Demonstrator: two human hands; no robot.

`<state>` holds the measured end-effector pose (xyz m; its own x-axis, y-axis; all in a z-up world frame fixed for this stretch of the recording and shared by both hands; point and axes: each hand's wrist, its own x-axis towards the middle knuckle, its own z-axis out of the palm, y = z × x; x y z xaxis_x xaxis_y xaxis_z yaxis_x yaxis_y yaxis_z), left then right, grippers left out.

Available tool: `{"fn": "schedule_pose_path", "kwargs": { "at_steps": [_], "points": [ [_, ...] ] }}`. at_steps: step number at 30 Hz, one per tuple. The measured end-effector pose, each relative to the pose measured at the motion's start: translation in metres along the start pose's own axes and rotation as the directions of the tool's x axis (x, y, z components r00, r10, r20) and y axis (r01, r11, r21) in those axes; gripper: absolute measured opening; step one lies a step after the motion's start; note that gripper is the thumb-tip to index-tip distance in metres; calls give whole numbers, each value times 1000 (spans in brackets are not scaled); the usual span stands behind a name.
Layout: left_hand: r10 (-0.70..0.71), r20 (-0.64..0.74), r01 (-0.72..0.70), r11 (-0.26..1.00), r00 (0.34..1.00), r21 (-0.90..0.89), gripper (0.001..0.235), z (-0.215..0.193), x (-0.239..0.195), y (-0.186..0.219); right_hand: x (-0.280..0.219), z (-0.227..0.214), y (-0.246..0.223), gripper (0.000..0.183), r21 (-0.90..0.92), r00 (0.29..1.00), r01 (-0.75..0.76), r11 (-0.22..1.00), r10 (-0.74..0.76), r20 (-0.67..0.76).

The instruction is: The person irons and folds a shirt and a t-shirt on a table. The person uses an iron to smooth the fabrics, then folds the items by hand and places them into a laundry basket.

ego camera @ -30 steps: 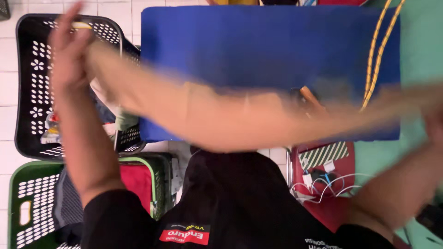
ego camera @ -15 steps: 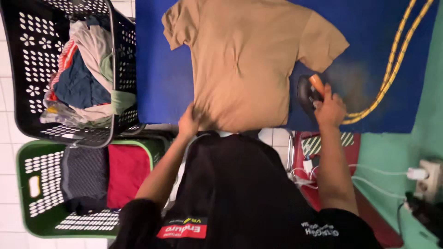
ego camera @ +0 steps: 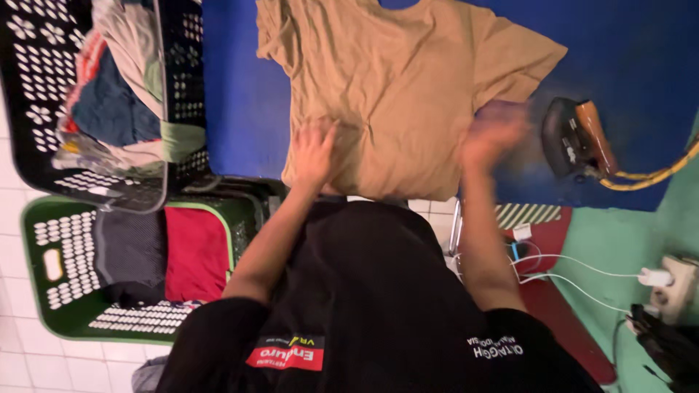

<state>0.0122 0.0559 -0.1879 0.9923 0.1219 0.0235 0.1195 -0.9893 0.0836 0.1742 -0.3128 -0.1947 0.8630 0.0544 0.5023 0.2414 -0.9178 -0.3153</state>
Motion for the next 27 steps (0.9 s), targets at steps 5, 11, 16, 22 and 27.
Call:
{"fn": "schedule_pose_path", "kwargs": {
  "at_steps": [5,11,16,22,27],
  "points": [
    [-41,197,69,988,979,-137,61,2,31,22,-41,-6,-95,66,79,772,280,957,-273,573],
    [-213,288,254,961,934,-111,70,-35,16,-21,-31,-8,-42,66,56,781,167,984,-167,602],
    [-145,67,149,987,987,-60,65,10,14,-16,-35,-8,-67,85,-4,758,165,986,-125,641],
    [196,43,-174,939,980,-298,62,23,27,36,-58,9,-135,83,100,752,255,962,-262,605],
    [248,88,-218,940,965,-264,63,24,18,43,-63,8,-132,81,122,748,231,965,-257,612]
  ]
}}
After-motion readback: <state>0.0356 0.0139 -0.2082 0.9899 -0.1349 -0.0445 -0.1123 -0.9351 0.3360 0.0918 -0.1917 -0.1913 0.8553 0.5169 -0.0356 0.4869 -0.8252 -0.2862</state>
